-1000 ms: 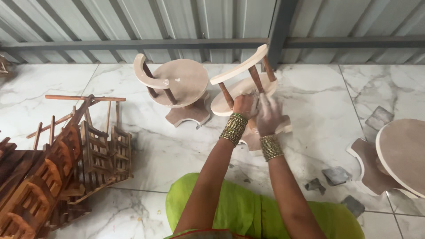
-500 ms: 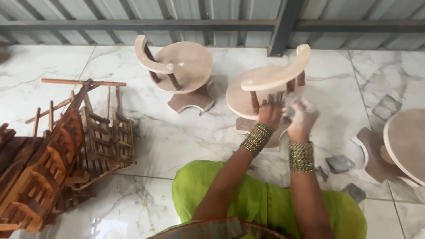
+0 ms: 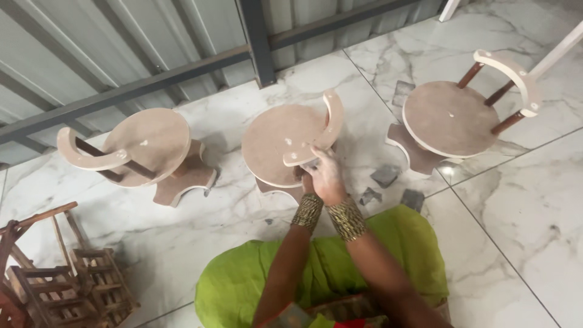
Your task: The person sits on the floor and smooths small wooden stool components, rubbing a sanding block over the round seats and curved backrests and working a white paste into the surfaces by hand. They turn the parts over and set finished pieces aside with the other completed stools.
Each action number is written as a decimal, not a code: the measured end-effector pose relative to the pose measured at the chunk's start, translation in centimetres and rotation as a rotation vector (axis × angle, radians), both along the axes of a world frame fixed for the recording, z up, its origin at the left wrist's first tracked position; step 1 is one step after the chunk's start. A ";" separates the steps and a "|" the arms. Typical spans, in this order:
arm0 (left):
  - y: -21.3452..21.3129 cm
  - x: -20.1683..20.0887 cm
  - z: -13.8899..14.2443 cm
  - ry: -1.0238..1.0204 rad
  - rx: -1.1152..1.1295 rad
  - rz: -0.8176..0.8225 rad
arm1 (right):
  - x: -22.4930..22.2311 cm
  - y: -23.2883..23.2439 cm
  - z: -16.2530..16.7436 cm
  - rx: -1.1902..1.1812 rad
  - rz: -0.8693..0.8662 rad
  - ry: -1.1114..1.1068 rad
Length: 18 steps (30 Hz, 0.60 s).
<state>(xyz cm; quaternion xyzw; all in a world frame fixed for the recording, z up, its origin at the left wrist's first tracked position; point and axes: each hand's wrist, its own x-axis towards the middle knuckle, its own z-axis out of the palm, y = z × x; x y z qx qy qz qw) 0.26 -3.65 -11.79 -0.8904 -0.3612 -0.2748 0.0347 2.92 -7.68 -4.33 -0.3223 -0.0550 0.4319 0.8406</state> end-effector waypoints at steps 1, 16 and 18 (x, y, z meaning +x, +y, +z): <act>-0.3 -0.6 -0.3 0.004 0.002 -0.056 | -0.4 0.5 0.2 -0.019 -0.019 -0.020; 1.3 -10.6 -2.5 -0.299 -0.735 -0.206 | 19.8 14.7 3.8 -0.091 -0.118 -0.155; 2.5 -10.4 -1.9 -0.370 -0.346 -0.287 | 23.4 16.7 4.3 -0.042 -0.141 -0.474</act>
